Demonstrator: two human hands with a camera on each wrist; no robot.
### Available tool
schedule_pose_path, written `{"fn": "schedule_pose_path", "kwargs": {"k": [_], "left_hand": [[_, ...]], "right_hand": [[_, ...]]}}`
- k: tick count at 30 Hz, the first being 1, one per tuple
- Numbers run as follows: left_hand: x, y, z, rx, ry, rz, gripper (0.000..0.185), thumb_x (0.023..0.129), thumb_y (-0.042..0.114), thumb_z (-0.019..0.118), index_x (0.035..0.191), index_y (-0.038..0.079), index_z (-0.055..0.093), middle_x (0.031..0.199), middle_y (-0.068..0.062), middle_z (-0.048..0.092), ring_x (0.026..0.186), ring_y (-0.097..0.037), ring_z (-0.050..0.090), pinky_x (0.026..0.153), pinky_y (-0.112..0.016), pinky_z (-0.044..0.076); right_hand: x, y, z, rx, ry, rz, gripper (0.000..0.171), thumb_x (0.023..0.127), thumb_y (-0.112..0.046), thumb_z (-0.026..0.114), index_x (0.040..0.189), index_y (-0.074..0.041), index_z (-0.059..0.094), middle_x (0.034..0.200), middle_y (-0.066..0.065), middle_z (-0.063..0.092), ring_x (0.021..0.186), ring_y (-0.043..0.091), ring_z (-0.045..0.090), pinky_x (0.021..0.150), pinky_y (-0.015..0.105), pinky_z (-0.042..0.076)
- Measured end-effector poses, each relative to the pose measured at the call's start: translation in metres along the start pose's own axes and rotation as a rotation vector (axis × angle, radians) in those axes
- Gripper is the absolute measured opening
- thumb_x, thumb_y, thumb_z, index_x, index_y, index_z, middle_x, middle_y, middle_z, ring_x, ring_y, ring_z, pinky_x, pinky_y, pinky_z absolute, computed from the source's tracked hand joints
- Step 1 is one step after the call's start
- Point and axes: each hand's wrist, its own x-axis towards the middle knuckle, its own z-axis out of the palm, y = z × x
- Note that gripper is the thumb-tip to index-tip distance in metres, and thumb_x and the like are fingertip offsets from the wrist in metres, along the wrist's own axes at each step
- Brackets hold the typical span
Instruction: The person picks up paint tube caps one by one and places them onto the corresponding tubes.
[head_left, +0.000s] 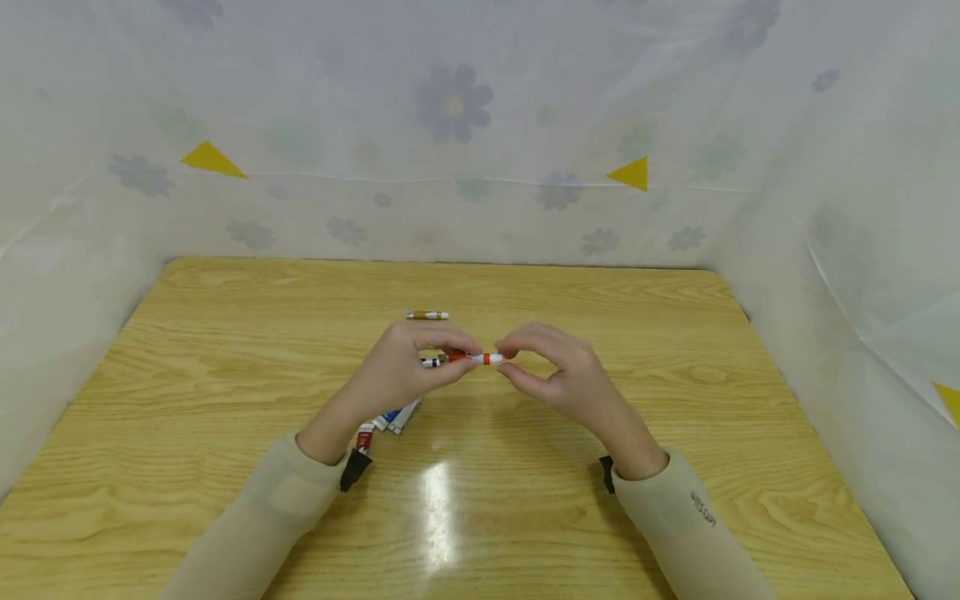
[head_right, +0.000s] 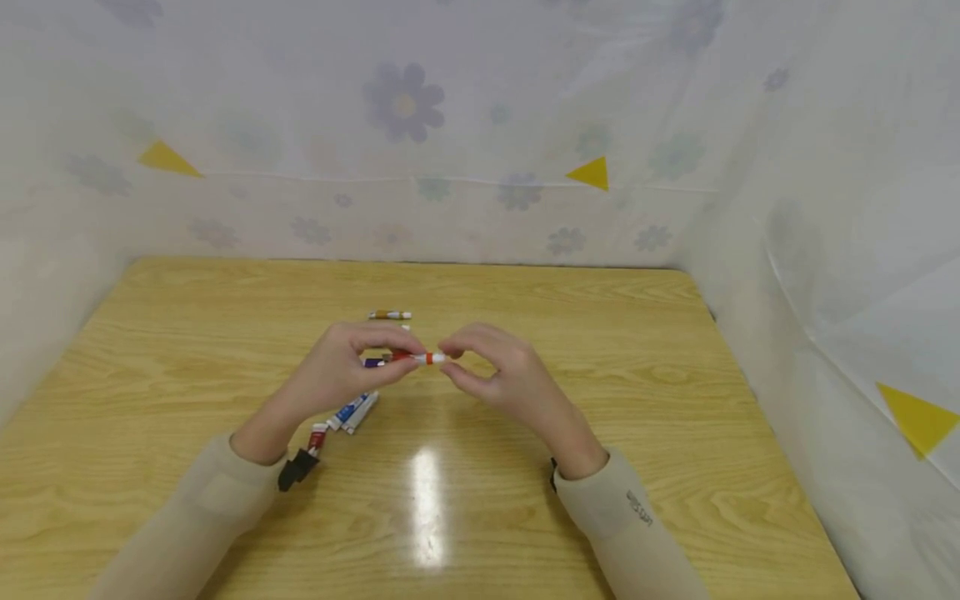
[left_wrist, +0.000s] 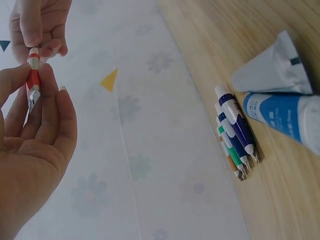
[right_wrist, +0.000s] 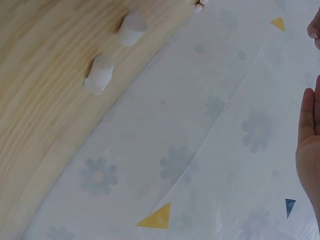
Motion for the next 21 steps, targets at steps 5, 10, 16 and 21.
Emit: {"fn": "schedule_pose_path", "kwargs": {"k": [5,10,16,21], "left_hand": [[0.0005,0.0017,0.0000,0.008,-0.002,0.002,0.010,0.096,0.015,0.075,0.104,0.016,0.080,0.100,0.001,0.078,0.085,-0.007,0.069,0.072,-0.025,0.059],[0.0012,0.0032,0.0006,-0.007,-0.004,0.019,0.010,0.095,0.014,0.075,0.104,0.016,0.080,0.102,0.001,0.079,0.088,-0.008,0.071,0.076,-0.026,0.060],[0.0011,0.0027,0.0012,0.008,-0.002,0.032,0.010,0.095,0.014,0.075,0.103,0.016,0.081,0.103,0.001,0.079,0.089,-0.008,0.071,0.077,-0.026,0.060],[0.0006,0.0009,0.0015,0.013,0.000,0.025,0.010,0.095,0.013,0.075,0.104,0.015,0.081,0.102,0.000,0.079,0.087,-0.008,0.070,0.075,-0.026,0.059]], "right_hand": [[0.0006,0.0000,0.0003,0.005,0.002,-0.019,0.012,0.094,-0.007,0.075,0.106,-0.004,0.073,0.099,0.010,0.075,0.090,0.019,0.070,0.085,0.025,0.058],[0.0000,0.0006,0.0004,0.009,-0.001,-0.023,0.011,0.093,-0.004,0.075,0.103,-0.004,0.073,0.097,0.009,0.075,0.089,0.019,0.070,0.082,0.026,0.059],[-0.0004,0.0004,0.0007,0.003,-0.010,-0.007,0.011,0.091,-0.003,0.077,0.101,-0.006,0.074,0.096,0.007,0.075,0.088,0.017,0.070,0.079,0.029,0.059],[-0.0004,0.0008,0.0011,-0.007,-0.007,0.002,0.014,0.090,-0.005,0.079,0.103,-0.005,0.074,0.097,0.008,0.075,0.090,0.018,0.070,0.082,0.030,0.059]]}}
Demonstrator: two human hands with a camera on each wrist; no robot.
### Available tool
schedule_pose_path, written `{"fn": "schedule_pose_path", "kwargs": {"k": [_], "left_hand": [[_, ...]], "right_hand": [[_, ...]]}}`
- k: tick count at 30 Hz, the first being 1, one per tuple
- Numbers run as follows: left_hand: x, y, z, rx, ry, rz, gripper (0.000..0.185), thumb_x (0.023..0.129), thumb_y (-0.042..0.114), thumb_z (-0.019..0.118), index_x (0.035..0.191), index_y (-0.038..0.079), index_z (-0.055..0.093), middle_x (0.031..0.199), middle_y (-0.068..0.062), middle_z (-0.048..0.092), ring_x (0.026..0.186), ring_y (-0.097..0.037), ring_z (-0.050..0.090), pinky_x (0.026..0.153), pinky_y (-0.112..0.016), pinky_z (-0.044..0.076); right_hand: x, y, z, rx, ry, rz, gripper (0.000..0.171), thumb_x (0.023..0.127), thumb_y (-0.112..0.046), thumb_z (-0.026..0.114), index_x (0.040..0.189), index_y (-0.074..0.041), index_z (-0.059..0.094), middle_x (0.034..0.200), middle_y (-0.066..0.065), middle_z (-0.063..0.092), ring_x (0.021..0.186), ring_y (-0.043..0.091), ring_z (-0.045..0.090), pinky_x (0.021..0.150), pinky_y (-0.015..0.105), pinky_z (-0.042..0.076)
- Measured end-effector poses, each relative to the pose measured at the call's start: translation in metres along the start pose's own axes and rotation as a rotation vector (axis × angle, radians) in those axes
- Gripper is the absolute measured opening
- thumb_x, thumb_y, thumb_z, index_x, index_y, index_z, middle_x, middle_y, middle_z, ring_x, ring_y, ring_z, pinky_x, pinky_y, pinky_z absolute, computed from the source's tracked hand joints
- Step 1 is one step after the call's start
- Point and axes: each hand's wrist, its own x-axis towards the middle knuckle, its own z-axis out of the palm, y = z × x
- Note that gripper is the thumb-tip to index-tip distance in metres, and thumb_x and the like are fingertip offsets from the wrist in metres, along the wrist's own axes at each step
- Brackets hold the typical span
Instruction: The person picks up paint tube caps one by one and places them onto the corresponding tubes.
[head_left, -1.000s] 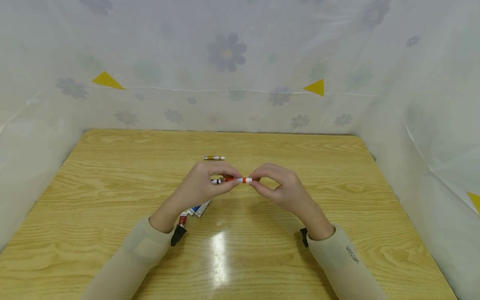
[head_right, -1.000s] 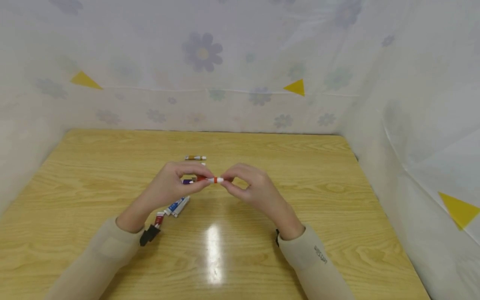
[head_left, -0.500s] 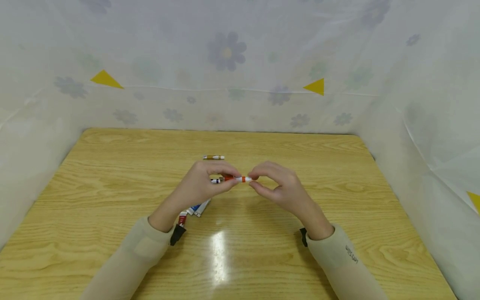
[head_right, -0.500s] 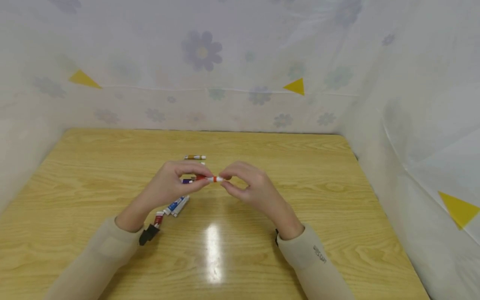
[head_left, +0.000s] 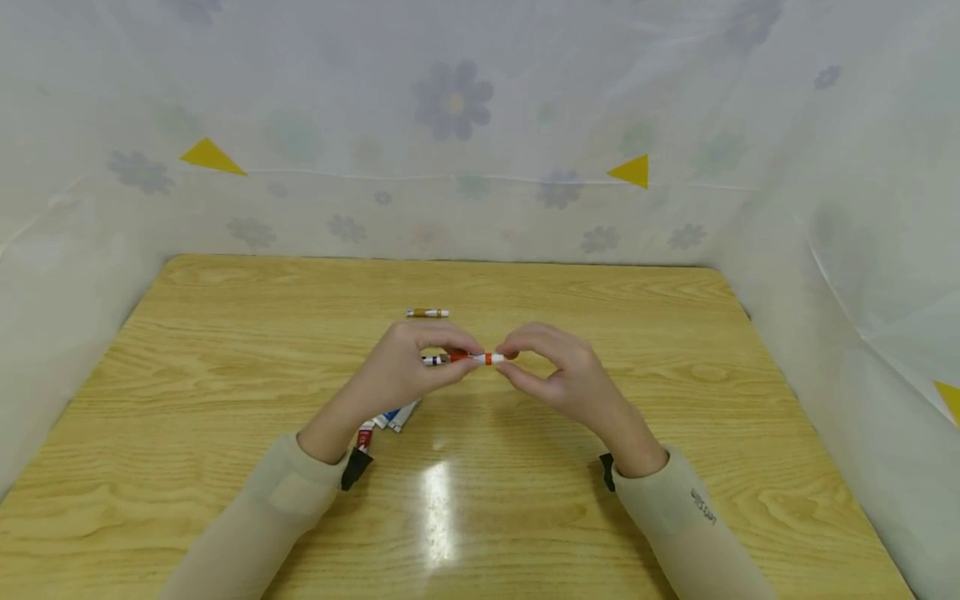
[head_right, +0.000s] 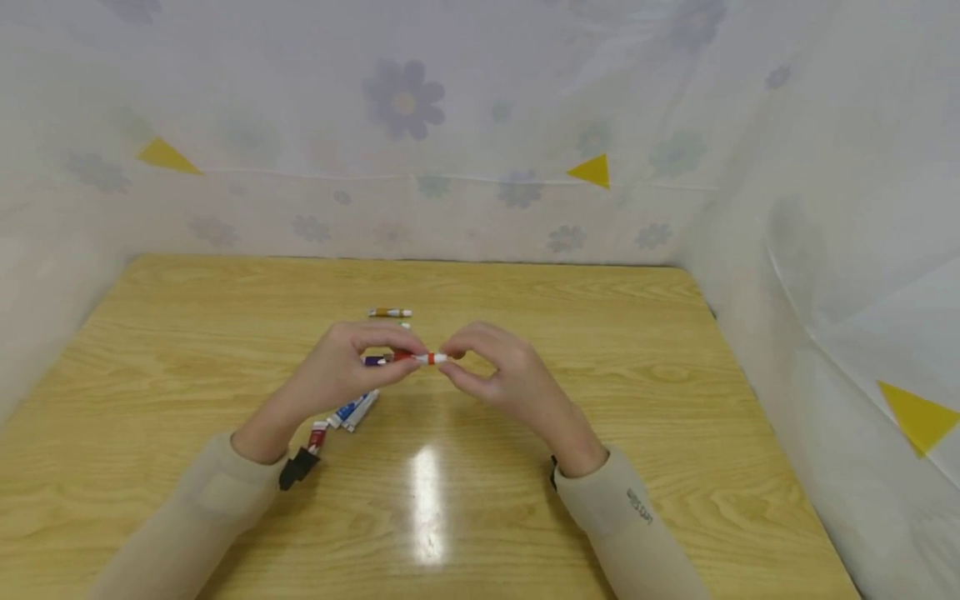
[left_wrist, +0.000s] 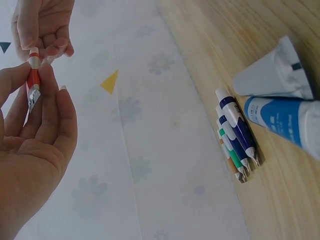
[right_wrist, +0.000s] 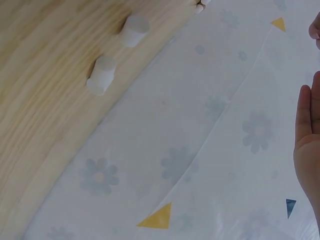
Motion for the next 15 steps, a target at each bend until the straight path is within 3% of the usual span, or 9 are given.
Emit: {"fn": "schedule_pose_path", "kwargs": {"k": [6,15], "left_hand": [[-0.0007,-0.0007,-0.0007,-0.002,0.001,-0.031,0.010,0.095,0.014,0.075,0.104,0.015,0.080,0.101,0.001,0.079,0.087,-0.007,0.070,0.077,-0.026,0.060],[0.0002,0.0007,-0.0005,-0.022,-0.010,-0.011,0.010,0.096,0.013,0.074,0.104,0.015,0.080,0.100,0.000,0.079,0.086,-0.007,0.070,0.075,-0.025,0.060]], "right_hand": [[-0.0003,-0.0003,-0.0006,0.015,0.001,0.030,0.023,0.085,0.001,0.081,0.106,-0.003,0.073,0.101,0.010,0.075,0.095,0.018,0.069,0.091,0.023,0.056],[0.0001,-0.0009,-0.0009,0.036,-0.011,-0.003,0.024,0.084,0.007,0.079,0.104,-0.005,0.072,0.100,0.008,0.073,0.093,0.018,0.069,0.086,0.025,0.058]]}}
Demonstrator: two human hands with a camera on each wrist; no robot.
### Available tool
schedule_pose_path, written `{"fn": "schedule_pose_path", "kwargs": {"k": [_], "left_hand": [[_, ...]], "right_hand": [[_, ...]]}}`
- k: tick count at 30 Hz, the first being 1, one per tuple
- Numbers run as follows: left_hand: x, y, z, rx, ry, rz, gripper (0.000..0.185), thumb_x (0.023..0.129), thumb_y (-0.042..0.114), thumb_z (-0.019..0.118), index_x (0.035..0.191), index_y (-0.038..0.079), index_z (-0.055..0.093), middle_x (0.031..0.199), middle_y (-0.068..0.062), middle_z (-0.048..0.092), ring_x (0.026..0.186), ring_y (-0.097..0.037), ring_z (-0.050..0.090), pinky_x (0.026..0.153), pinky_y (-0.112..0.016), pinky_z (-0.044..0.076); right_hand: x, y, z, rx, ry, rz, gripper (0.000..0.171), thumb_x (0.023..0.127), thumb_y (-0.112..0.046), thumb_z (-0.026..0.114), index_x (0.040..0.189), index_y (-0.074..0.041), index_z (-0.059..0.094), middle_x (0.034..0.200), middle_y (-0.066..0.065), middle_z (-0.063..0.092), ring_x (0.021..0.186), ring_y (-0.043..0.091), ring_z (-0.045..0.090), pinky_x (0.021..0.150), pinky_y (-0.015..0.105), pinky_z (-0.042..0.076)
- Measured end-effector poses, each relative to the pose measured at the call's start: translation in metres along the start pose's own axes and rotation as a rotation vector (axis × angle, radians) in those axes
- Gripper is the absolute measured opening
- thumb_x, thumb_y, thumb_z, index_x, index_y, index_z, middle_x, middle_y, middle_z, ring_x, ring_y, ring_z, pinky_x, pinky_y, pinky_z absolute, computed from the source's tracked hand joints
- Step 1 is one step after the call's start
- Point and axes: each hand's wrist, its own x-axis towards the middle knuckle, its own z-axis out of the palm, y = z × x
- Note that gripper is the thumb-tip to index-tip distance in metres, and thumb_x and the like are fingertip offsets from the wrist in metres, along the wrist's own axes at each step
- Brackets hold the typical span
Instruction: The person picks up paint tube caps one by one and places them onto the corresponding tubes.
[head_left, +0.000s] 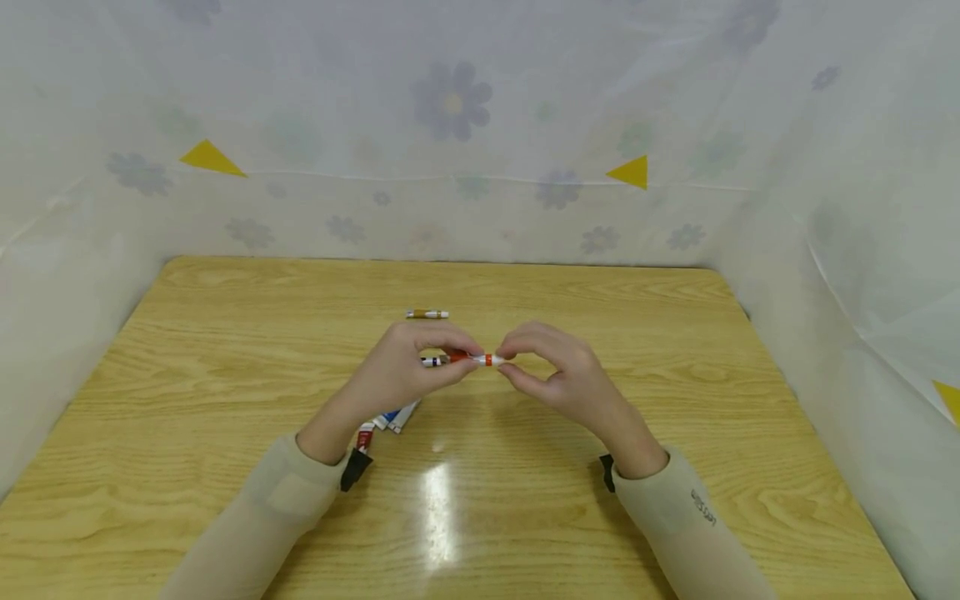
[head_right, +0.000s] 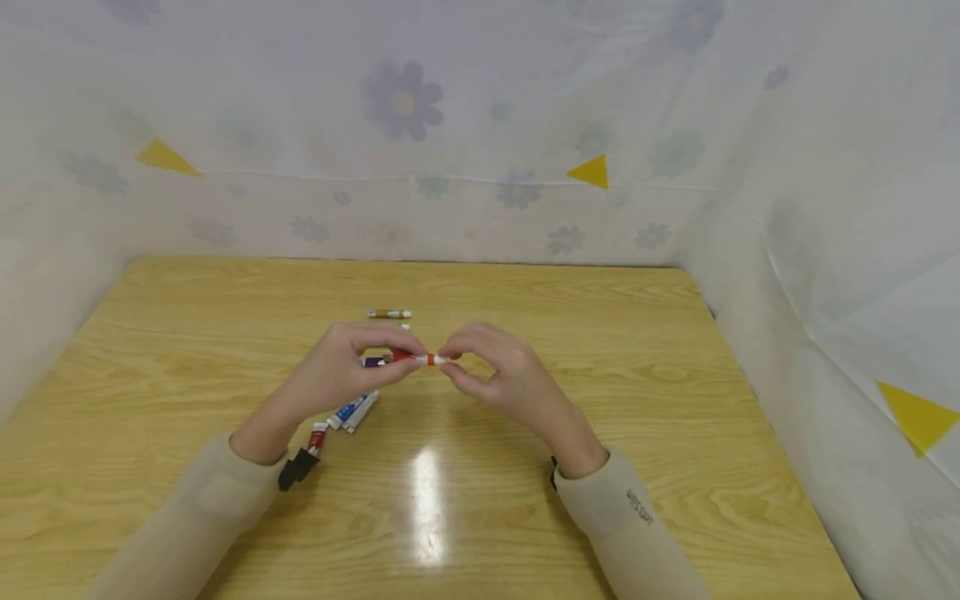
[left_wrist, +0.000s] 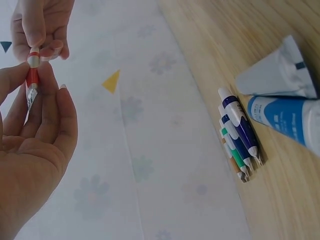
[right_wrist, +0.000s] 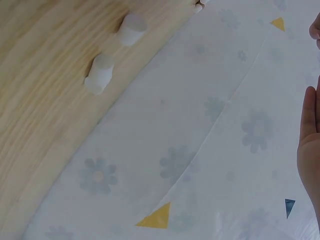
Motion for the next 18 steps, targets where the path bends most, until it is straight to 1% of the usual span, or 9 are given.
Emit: {"fn": "schedule_pose_path", "kwargs": {"k": [4,6,11,12,14,16,18], "left_hand": [[-0.0001,0.0018,0.0007,-0.009,-0.002,0.003,0.010,0.095,0.013,0.075,0.103,0.015,0.081,0.100,0.000,0.079,0.087,-0.007,0.071,0.076,-0.026,0.060],[-0.0001,0.0026,0.0009,-0.009,-0.001,-0.002,0.010,0.095,0.013,0.075,0.103,0.016,0.081,0.101,0.001,0.079,0.086,-0.007,0.070,0.075,-0.026,0.060],[-0.0003,0.0030,0.0007,0.002,-0.002,-0.008,0.010,0.095,0.014,0.075,0.103,0.017,0.081,0.103,0.002,0.079,0.086,-0.007,0.069,0.073,-0.025,0.060],[-0.0004,0.0028,0.0006,0.005,-0.003,-0.007,0.010,0.095,0.014,0.075,0.103,0.017,0.081,0.103,0.002,0.079,0.087,-0.007,0.070,0.073,-0.025,0.060],[-0.0005,0.0025,0.0004,0.009,-0.003,-0.003,0.010,0.095,0.014,0.075,0.103,0.017,0.081,0.103,0.002,0.079,0.088,-0.007,0.070,0.074,-0.026,0.060],[-0.0006,0.0020,0.0001,0.012,-0.001,-0.001,0.010,0.095,0.014,0.075,0.103,0.016,0.081,0.102,0.002,0.079,0.088,-0.007,0.070,0.075,-0.026,0.060],[-0.0009,0.0016,-0.0003,0.012,0.002,0.001,0.010,0.095,0.014,0.075,0.103,0.016,0.081,0.101,0.002,0.079,0.088,-0.007,0.071,0.076,-0.026,0.060]], "right_hand": [[-0.0001,-0.0008,-0.0008,-0.008,-0.005,0.004,0.017,0.089,0.001,0.078,0.103,-0.006,0.072,0.099,0.007,0.073,0.093,0.017,0.069,0.085,0.026,0.058],[-0.0004,-0.0007,-0.0011,-0.015,-0.008,0.012,0.016,0.089,0.000,0.078,0.103,-0.006,0.073,0.098,0.006,0.074,0.092,0.016,0.069,0.085,0.025,0.058],[-0.0008,-0.0002,-0.0009,-0.017,-0.008,0.013,0.009,0.093,-0.009,0.076,0.102,-0.007,0.074,0.097,0.005,0.074,0.092,0.015,0.069,0.088,0.019,0.055],[-0.0008,-0.0001,-0.0008,-0.015,-0.005,0.010,0.010,0.095,-0.013,0.075,0.102,-0.006,0.074,0.098,0.005,0.074,0.092,0.016,0.069,0.088,0.019,0.055],[-0.0006,-0.0003,-0.0004,-0.010,0.001,0.000,0.016,0.098,-0.021,0.072,0.103,-0.006,0.074,0.098,0.006,0.074,0.093,0.017,0.070,0.088,0.020,0.055],[-0.0003,-0.0008,-0.0001,-0.008,0.008,-0.009,0.017,0.097,-0.021,0.073,0.104,-0.005,0.074,0.099,0.007,0.074,0.094,0.018,0.070,0.088,0.021,0.056],[0.0000,-0.0013,-0.0001,-0.007,0.013,-0.012,0.015,0.093,-0.014,0.077,0.105,-0.004,0.074,0.100,0.008,0.074,0.094,0.019,0.071,0.089,0.022,0.057]]}}
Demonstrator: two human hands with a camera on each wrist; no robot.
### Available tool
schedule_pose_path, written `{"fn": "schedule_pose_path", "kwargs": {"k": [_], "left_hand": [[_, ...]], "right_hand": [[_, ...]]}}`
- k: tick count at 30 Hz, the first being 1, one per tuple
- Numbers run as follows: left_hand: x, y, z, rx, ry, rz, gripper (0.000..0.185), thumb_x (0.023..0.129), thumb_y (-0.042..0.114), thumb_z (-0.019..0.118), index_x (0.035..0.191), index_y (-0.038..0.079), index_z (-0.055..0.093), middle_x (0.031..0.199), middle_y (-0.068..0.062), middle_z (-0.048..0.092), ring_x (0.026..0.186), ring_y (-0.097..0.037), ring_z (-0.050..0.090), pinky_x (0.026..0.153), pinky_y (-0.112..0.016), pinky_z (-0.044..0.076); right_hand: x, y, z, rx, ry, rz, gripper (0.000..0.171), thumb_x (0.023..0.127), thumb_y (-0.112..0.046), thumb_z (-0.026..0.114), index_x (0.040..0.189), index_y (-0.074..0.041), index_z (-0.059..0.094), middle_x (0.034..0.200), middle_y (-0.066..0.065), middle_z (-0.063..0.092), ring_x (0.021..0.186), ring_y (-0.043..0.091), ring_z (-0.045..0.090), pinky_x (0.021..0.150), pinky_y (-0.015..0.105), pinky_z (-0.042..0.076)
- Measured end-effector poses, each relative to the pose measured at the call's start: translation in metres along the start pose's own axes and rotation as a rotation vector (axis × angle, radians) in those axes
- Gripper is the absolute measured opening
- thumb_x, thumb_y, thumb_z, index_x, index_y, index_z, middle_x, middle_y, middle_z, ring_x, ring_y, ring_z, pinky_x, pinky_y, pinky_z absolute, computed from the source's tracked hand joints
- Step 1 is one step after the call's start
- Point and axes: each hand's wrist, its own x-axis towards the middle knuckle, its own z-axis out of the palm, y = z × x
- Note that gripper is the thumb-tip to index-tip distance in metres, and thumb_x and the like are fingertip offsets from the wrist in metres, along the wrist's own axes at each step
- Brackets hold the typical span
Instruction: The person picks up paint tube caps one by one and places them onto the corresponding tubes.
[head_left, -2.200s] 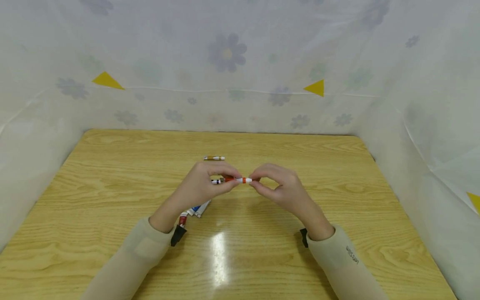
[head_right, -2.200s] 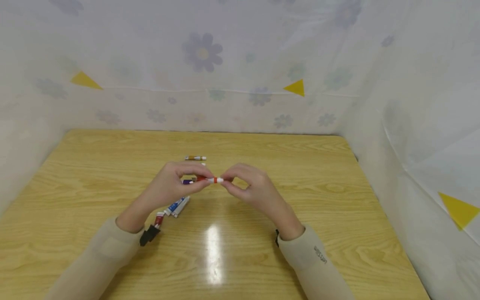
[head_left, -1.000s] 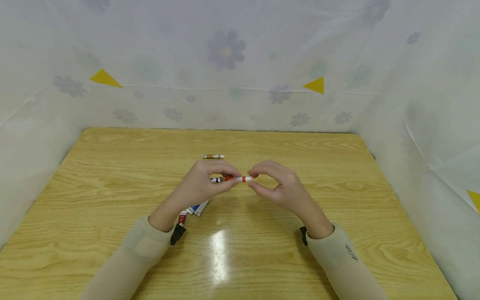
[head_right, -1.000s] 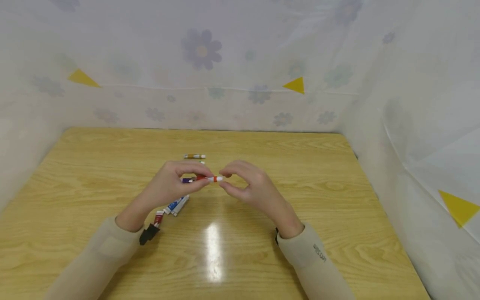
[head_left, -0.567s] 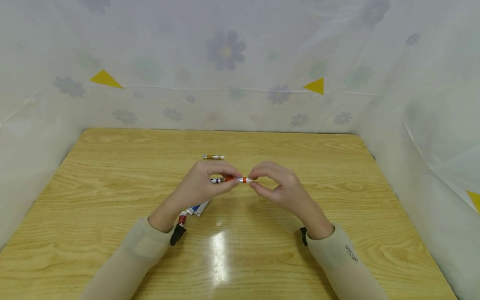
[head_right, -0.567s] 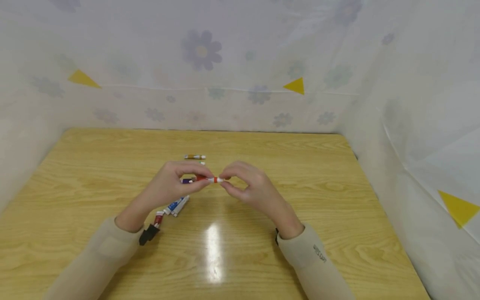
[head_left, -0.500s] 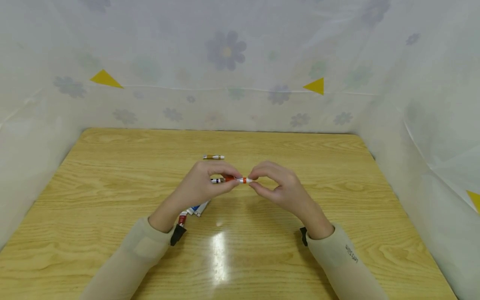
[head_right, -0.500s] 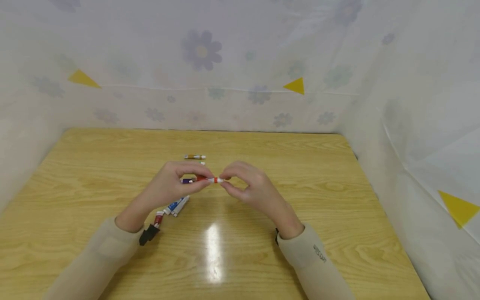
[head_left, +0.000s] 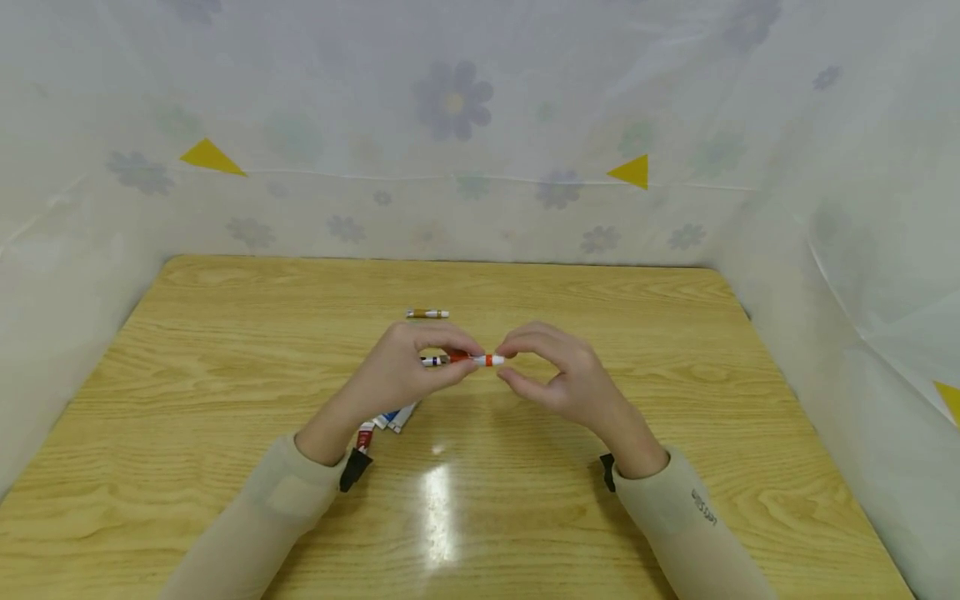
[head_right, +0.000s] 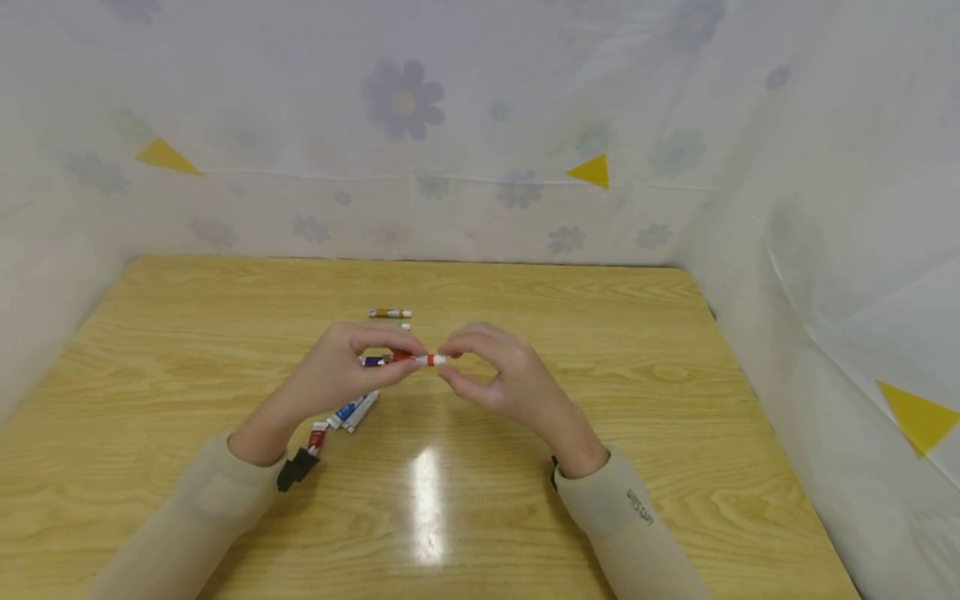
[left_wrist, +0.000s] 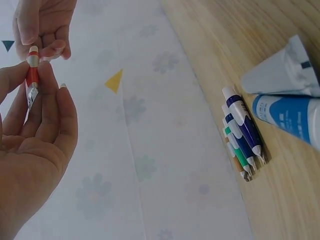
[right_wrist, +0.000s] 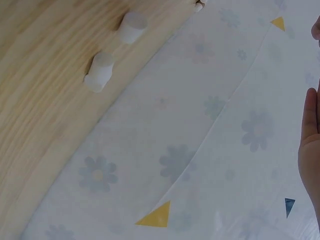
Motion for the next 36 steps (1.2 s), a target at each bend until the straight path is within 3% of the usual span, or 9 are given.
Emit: {"fn": "schedule_pose_path", "kwargs": {"k": [5,12,18,23,32,36], "left_hand": [[0.0001,0.0005,-0.0003,-0.016,-0.004,0.000,0.010,0.095,0.013,0.075,0.103,0.016,0.080,0.100,0.001,0.078,0.087,-0.007,0.070,0.075,-0.026,0.060],[0.0003,0.0039,0.0003,-0.020,-0.014,-0.004,0.009,0.095,0.014,0.076,0.102,0.017,0.081,0.098,0.002,0.078,0.087,-0.007,0.070,0.074,-0.026,0.060],[-0.0002,0.0050,0.0004,-0.005,-0.010,0.003,0.009,0.095,0.014,0.076,0.102,0.017,0.081,0.099,0.003,0.078,0.087,-0.007,0.070,0.075,-0.025,0.060],[0.0002,0.0028,0.0000,-0.011,-0.007,0.006,0.009,0.095,0.014,0.075,0.102,0.016,0.081,0.100,0.002,0.079,0.088,-0.007,0.071,0.077,-0.026,0.061],[0.0007,0.0017,-0.0006,-0.031,-0.006,0.003,0.010,0.096,0.013,0.075,0.103,0.014,0.081,0.100,-0.001,0.079,0.088,-0.008,0.071,0.077,-0.027,0.061],[0.0006,0.0023,-0.0004,-0.037,-0.010,-0.013,0.010,0.095,0.013,0.075,0.103,0.015,0.081,0.100,0.000,0.079,0.088,-0.008,0.072,0.078,-0.027,0.061]], "right_hand": [[0.0001,-0.0010,-0.0009,0.007,-0.002,0.000,0.027,0.081,0.006,0.082,0.105,-0.005,0.073,0.101,0.008,0.074,0.095,0.018,0.070,0.089,0.021,0.056],[-0.0007,-0.0007,-0.0007,0.001,-0.006,-0.005,0.009,0.094,-0.009,0.075,0.103,-0.005,0.074,0.098,0.007,0.074,0.093,0.017,0.070,0.087,0.022,0.057],[-0.0016,0.0011,0.0009,-0.002,0.001,-0.003,0.010,0.097,-0.013,0.073,0.103,-0.006,0.074,0.097,0.007,0.074,0.092,0.018,0.070,0.081,0.030,0.059],[-0.0019,0.0027,0.0017,-0.007,0.019,-0.011,0.017,0.098,-0.020,0.072,0.105,-0.004,0.075,0.098,0.009,0.075,0.092,0.020,0.071,0.084,0.027,0.059],[0.0009,-0.0006,0.0002,-0.021,0.014,-0.017,0.021,0.086,0.002,0.080,0.105,-0.004,0.074,0.099,0.010,0.074,0.092,0.021,0.071,0.087,0.021,0.057],[0.0005,-0.0003,0.0003,-0.035,0.006,-0.013,0.019,0.086,0.002,0.080,0.104,-0.004,0.074,0.098,0.010,0.074,0.092,0.021,0.071,0.087,0.019,0.056]]}}
